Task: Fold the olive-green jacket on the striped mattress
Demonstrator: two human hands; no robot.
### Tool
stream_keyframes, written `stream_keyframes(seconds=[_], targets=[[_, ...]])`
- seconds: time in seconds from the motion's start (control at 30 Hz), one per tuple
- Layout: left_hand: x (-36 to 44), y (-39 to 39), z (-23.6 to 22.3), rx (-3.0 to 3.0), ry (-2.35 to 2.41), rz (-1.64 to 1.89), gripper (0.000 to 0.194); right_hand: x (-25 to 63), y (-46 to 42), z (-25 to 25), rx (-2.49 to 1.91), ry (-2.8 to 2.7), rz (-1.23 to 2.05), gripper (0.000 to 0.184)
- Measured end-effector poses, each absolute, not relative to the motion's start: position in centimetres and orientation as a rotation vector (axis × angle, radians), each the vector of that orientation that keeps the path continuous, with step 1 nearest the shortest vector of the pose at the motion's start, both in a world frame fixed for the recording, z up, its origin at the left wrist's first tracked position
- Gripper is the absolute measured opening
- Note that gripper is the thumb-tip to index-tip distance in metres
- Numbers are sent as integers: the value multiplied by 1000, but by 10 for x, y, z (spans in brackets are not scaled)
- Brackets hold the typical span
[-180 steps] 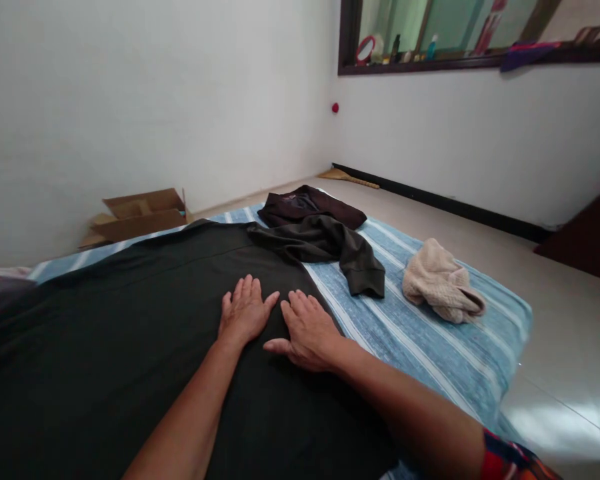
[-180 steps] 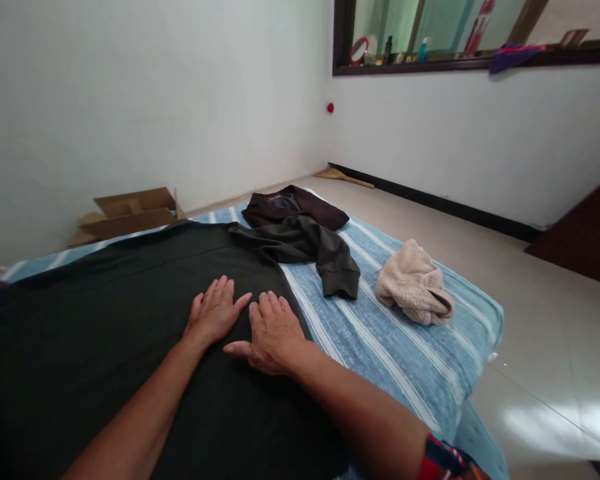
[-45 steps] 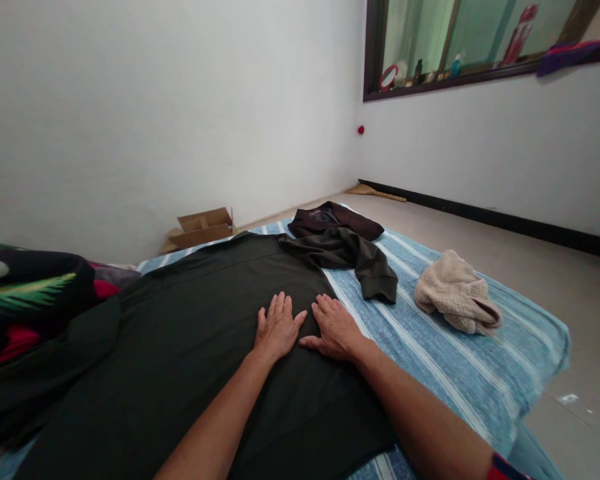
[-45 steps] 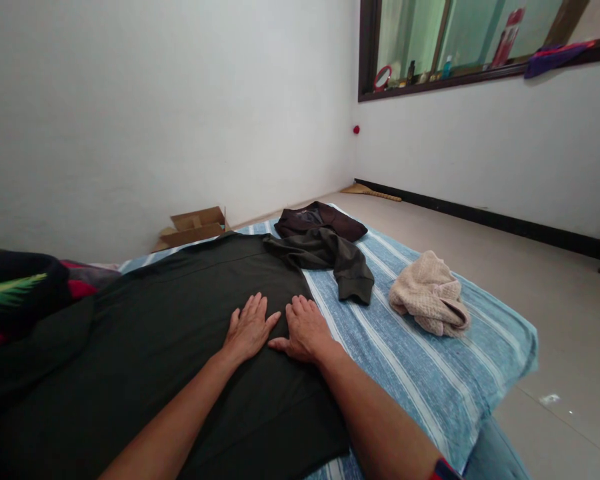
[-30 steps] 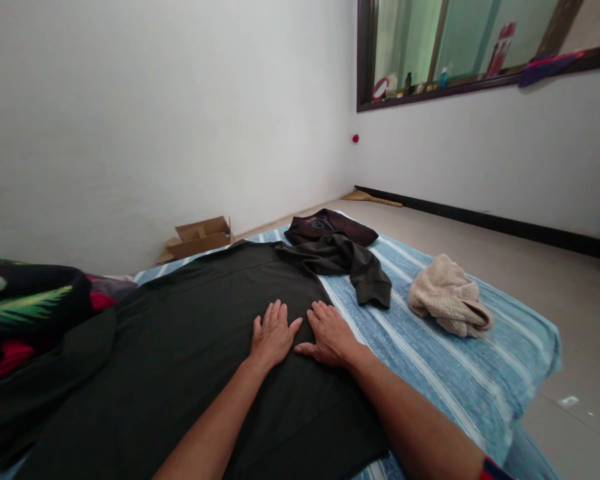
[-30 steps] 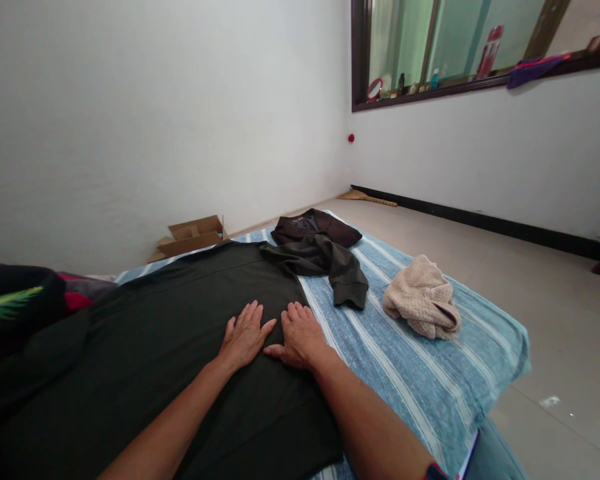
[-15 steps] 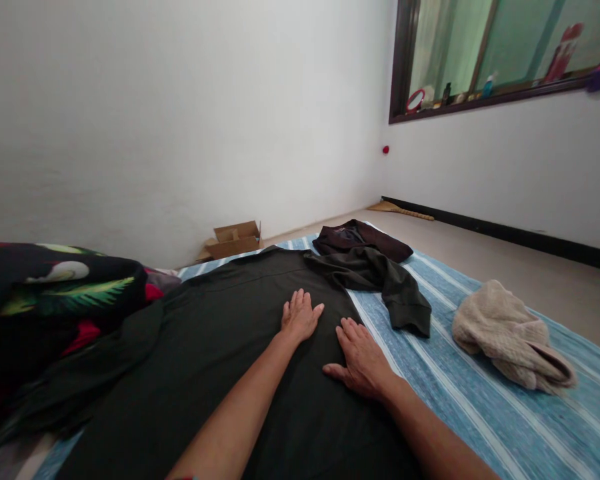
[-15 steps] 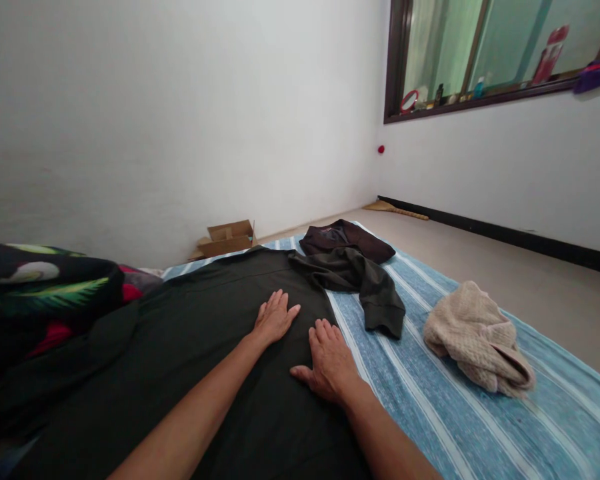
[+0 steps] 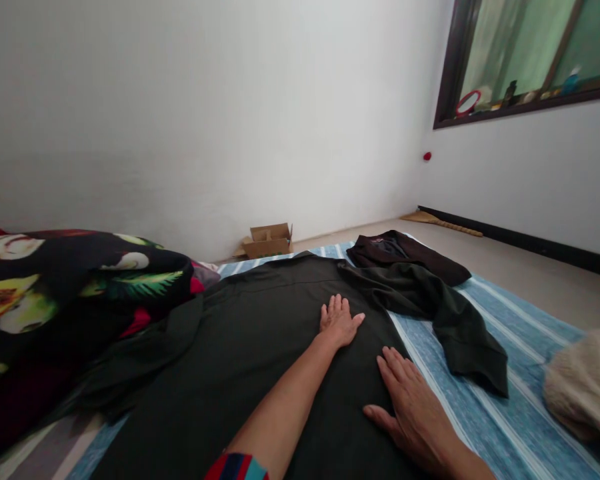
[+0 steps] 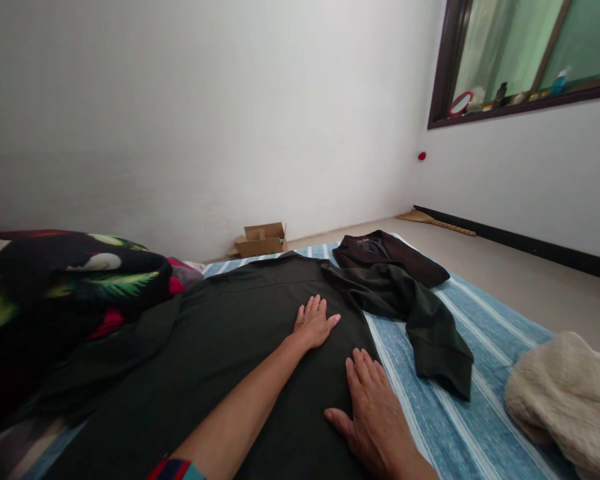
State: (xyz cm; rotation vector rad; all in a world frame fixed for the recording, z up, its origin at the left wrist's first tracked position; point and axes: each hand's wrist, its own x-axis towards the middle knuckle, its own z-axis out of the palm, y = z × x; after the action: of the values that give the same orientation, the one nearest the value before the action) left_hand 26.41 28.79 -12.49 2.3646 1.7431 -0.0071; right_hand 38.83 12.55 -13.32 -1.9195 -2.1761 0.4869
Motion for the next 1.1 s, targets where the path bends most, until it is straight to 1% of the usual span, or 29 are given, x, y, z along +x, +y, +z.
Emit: stream_keyframes(seconds=[0.2, 0.3, 0.37, 0.5, 0.6, 0.7, 0.8, 0.87, 0.97, 1.1], targets=[[219, 294, -109, 2392, 1733, 10, 73, 392, 128, -148, -1959, -2217, 449, 82], [182, 305, -103, 2351, 1866, 6, 71, 386, 138, -147, -1925, -2245, 347, 75], [161, 311, -104, 2309, 1955, 5, 71, 376, 155, -140, -1814, -2284, 216, 67], [138, 317, -118, 2253, 2043, 32, 72, 346, 222, -114, -1576, -2356, 3, 49], [135, 317, -131, 2267, 2090, 87, 71, 323, 288, -102, -1504, -2492, 30, 39], [136, 316, -137, 2283, 2106, 121, 71, 312, 344, -105, -1546, -2495, 8, 34], [136, 315, -138, 2293, 2102, 128, 71, 316, 380, -119, -1648, -2443, -35, 34], [136, 314, -137, 2290, 2102, 132, 70, 326, 394, -131, -1748, -2390, -53, 38], [136, 313, -137, 2283, 2098, 149, 70, 345, 406, -143, -1864, -2326, -64, 46], [137, 313, -137, 2281, 2088, 170, 70, 356, 412, -148, -1921, -2302, -89, 50]])
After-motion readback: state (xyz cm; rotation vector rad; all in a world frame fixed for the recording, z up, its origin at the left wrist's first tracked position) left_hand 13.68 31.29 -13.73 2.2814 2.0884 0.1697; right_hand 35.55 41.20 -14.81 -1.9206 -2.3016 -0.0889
